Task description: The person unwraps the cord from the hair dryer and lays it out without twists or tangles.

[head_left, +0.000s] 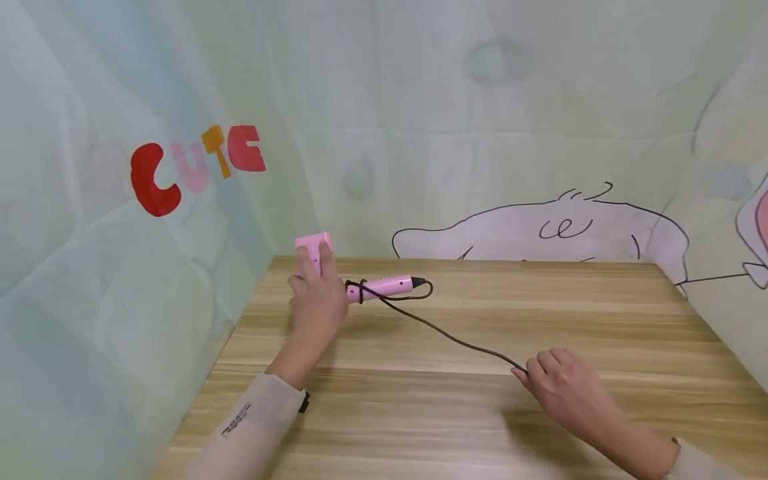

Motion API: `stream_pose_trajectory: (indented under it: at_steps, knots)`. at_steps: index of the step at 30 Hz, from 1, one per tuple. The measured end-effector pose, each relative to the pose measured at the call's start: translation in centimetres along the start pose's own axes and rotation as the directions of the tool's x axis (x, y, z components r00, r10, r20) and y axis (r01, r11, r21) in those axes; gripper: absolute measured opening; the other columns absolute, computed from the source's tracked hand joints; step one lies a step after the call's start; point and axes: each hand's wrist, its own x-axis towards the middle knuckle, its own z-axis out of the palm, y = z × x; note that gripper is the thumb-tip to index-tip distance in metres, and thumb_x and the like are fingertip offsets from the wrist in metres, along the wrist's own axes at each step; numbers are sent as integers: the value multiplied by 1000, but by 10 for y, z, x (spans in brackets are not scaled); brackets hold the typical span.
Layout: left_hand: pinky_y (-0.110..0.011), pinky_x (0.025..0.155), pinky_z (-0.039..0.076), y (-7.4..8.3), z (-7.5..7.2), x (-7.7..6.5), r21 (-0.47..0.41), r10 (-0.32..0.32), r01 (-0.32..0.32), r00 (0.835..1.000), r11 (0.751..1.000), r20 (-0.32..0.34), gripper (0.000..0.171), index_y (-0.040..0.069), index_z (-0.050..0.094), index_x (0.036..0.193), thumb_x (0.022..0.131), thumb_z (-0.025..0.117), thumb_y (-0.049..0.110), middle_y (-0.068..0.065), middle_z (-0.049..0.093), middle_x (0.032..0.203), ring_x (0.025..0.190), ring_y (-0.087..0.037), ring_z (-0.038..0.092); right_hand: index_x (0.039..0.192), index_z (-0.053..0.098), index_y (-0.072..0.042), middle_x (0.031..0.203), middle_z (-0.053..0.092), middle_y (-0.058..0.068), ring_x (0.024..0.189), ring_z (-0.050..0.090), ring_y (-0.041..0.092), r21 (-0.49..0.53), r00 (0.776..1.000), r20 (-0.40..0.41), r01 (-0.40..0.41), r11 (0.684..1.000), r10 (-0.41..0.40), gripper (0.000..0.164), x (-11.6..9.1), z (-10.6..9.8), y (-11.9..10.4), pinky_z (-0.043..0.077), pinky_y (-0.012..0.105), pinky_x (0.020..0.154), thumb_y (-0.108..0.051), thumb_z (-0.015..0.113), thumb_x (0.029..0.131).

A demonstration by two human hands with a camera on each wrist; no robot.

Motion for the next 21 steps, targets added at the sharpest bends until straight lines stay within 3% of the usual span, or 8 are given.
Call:
stream_pose_trajectory:
  at_steps: [6,8,10,12,15,17,21]
  knots:
    - [-40,46,43,2,-18,-14,-58,68,-70,997,996,-43,63,12,22,162,104,46,18,-29,15,159,87,-47,46,59,35,-10,53,24,-3,45,25,14,-19,996,65,-61,998,62,62,-22,34,36,23,27,39,-39,22,113]
    - [-42,51,46,4,-23,-21,-54,128,-132,990,990,-60,62,10,25,161,103,48,17,-31,18,156,89,-48,48,59,39,-9,51,29,-1,43,31,16,-16,985,139,-99,995,101,67,-26,42,50,28,30,37,-41,16,112]
    - [-45,60,49,5,-28,-28,-39,197,-201,978,979,-72,62,7,28,159,102,50,15,-32,22,153,93,-50,50,59,43,-9,51,34,1,42,37,19,-14,961,226,-162,987,161,66,-25,47,63,33,34,36,-41,22,112]
    - [-49,70,51,7,-31,-35,-26,268,-270,961,963,-64,62,5,29,159,102,52,15,-33,24,152,100,-50,53,58,43,-10,51,36,2,42,39,20,-36,927,300,-225,974,226,61,-18,48,78,34,36,36,-38,33,112]
    - [-51,79,52,9,-33,-47,-48,341,-343,939,938,-37,62,6,31,159,102,54,17,-32,24,154,104,-47,55,55,37,-12,50,33,0,41,34,18,-75,882,336,-325,943,331,55,0,47,99,29,34,35,-28,55,104]
    - [-52,81,52,10,-31,-55,-82,366,-366,931,927,-19,61,8,35,158,102,56,18,-29,24,156,103,-45,55,54,34,-14,49,32,0,41,33,18,-91,869,337,-353,931,362,55,16,46,111,27,34,34,-24,60,101]
    - [-52,86,53,12,-21,-68,-151,357,-348,933,925,39,60,14,40,157,100,61,19,-24,25,158,106,-44,55,53,34,-12,48,33,2,41,35,21,-90,866,312,-382,920,390,56,49,38,127,27,36,35,-22,58,102]
